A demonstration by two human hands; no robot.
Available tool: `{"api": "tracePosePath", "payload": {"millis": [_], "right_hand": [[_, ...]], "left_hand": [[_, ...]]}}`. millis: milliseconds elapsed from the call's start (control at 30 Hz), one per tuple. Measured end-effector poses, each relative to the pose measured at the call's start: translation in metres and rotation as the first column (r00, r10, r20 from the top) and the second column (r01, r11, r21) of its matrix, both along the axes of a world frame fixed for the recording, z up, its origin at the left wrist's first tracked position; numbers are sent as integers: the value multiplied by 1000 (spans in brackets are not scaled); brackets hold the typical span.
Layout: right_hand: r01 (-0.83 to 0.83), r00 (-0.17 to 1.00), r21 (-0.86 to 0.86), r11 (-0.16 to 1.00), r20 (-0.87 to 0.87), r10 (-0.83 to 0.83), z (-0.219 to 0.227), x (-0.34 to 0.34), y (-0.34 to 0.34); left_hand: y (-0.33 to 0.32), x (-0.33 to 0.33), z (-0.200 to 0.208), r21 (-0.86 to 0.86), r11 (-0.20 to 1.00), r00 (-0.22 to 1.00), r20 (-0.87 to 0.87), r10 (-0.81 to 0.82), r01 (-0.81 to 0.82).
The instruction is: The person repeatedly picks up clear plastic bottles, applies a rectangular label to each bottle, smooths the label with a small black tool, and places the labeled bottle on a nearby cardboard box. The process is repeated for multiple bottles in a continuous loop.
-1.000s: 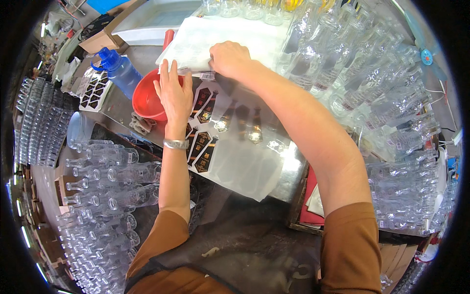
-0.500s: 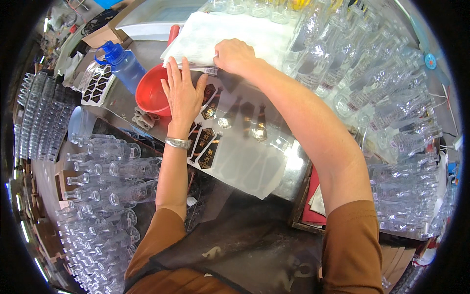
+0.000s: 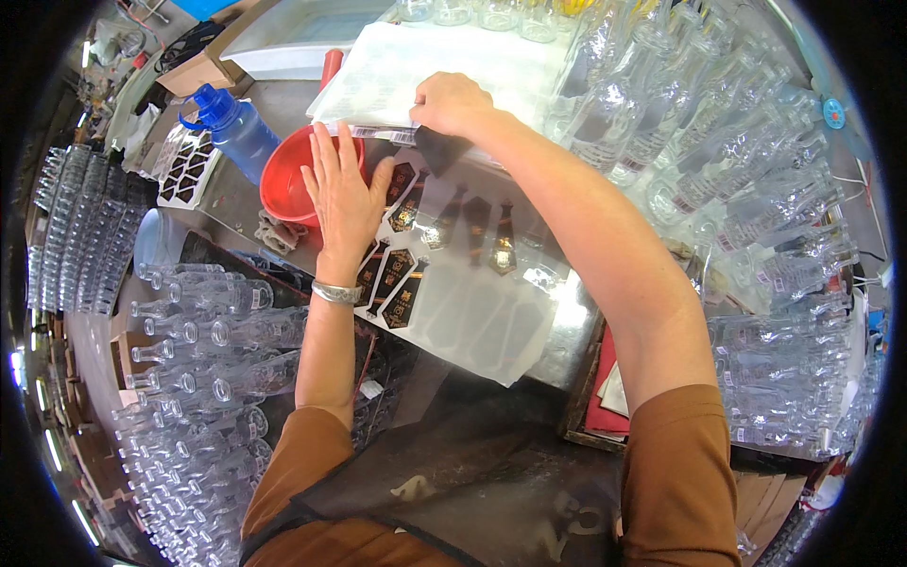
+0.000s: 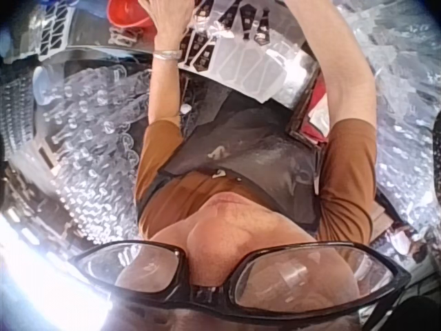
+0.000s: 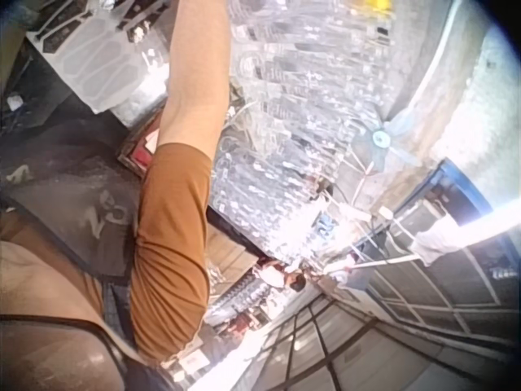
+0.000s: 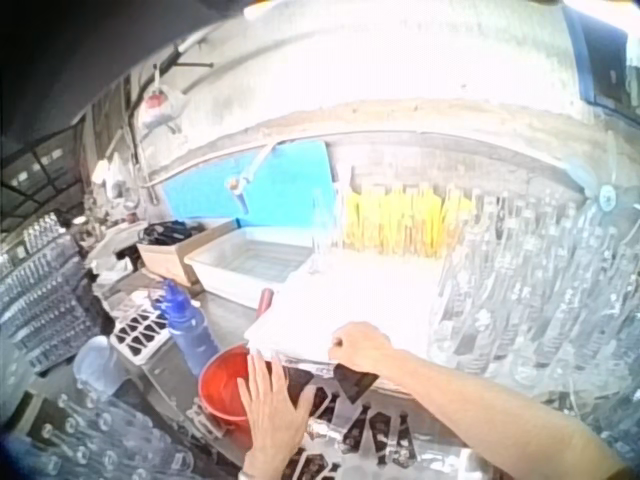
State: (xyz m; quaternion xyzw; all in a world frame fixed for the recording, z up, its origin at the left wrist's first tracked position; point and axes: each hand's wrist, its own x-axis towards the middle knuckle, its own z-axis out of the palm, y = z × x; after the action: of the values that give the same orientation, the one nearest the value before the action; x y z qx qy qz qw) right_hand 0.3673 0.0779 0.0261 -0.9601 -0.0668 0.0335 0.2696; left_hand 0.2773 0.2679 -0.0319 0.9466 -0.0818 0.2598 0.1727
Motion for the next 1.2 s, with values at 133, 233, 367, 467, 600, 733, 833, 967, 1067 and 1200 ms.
{"api": "tracePosePath", "payload": {"millis": [133,233,367,467,600,733,833,967,1067,1200], "right_hand": [[22,999,11,1000,43,-22,0,4,-2],[20,999,16,1000,44,-20,6,5,-2],[5,999,-6,1000,43,-5,4,1,0],[2,999,-28,1000,38,0,0,-1,2],[-1,1000,-49,999,23,2,5,0,3],[26,1000,-24,999,-7,-26,2,4,2],[47,999,-1,999,-1,-47,-2,7,1],[19,998,49,999,54,-22,-3,12,-3],[12,998,58,998,59,-15,5,18,-7],[10,995,59,998,98,-16,20,25,-15]], "left_hand": [[10,16,5,-41,994,993,-65,94,-97],[16,22,9,-67,991,990,-88,106,-112],[18,35,8,-7,996,988,-127,85,-87],[19,38,2,40,995,976,-192,98,-92],[22,33,-1,77,993,970,-217,106,-91],[25,24,-4,133,986,959,-253,131,-99],[26,18,-2,111,989,952,-278,126,-98],[25,13,8,2,996,964,-249,90,-92],[24,12,9,3,996,990,-112,88,-88],[18,10,20,-14,995,994,53,-98,99]]}}
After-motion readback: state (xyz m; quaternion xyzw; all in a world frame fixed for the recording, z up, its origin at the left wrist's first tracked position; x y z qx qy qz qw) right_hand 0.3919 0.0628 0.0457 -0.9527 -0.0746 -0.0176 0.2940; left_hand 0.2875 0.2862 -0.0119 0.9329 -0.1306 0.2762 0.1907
